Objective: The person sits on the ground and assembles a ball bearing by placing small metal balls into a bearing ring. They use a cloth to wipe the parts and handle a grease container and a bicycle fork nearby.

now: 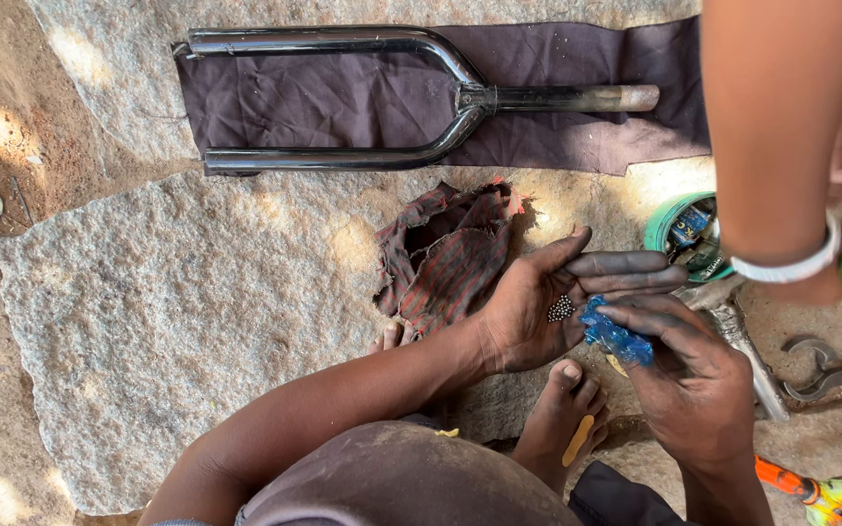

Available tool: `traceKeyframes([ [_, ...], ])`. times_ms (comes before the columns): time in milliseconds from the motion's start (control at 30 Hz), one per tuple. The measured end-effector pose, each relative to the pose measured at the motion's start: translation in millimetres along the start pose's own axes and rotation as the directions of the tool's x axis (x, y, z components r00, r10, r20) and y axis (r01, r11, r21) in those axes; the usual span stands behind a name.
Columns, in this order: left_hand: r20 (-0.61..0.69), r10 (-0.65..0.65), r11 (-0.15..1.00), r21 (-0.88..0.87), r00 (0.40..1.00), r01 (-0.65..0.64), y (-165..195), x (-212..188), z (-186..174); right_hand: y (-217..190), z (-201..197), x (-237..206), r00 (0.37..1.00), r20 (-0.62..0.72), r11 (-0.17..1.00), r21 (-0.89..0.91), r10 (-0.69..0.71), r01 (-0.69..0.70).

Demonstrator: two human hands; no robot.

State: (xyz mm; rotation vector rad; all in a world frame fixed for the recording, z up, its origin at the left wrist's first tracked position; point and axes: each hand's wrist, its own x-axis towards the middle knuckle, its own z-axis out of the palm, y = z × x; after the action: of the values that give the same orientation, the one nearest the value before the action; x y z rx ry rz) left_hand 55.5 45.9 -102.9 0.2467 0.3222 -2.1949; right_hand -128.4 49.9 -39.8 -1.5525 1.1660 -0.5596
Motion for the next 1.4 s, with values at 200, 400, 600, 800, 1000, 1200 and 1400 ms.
traceKeyframes([
  [200,0.018,0.039,0.999,-0.016,0.999,-0.039,-1,5,-1,36,-7,-9,0.969,-0.019,0.811,0.552,0.246,-0.195],
  [400,0.014,0.016,0.999,-0.046,1.000,-0.015,-4,9,-2,71,-21,-18,0.940,0.088,0.436,0.869,0.330,-0.234],
  [600,-0.006,-0.015,0.996,-0.093,1.000,0.014,-4,6,-1,69,-18,-20,0.948,0.157,0.432,0.861,0.278,-0.270],
  [800,0.005,0.025,0.999,-0.031,1.000,-0.024,-1,6,-7,53,-18,-22,0.983,0.122,0.557,0.812,0.135,-0.177],
  [1000,0.006,0.009,1.000,0.015,1.000,-0.009,-2,4,-12,50,-15,-25,0.997,0.082,0.345,0.936,-0.006,-0.075],
  [1200,-0.001,-0.027,0.999,-0.046,1.000,0.027,-4,0,-11,54,-3,-22,0.981,0.028,0.641,0.753,0.192,-0.147],
  [1400,-0.006,-0.027,0.999,-0.020,1.000,0.027,-2,-1,-11,46,4,-17,0.965,-0.077,0.663,0.740,0.250,-0.112],
])
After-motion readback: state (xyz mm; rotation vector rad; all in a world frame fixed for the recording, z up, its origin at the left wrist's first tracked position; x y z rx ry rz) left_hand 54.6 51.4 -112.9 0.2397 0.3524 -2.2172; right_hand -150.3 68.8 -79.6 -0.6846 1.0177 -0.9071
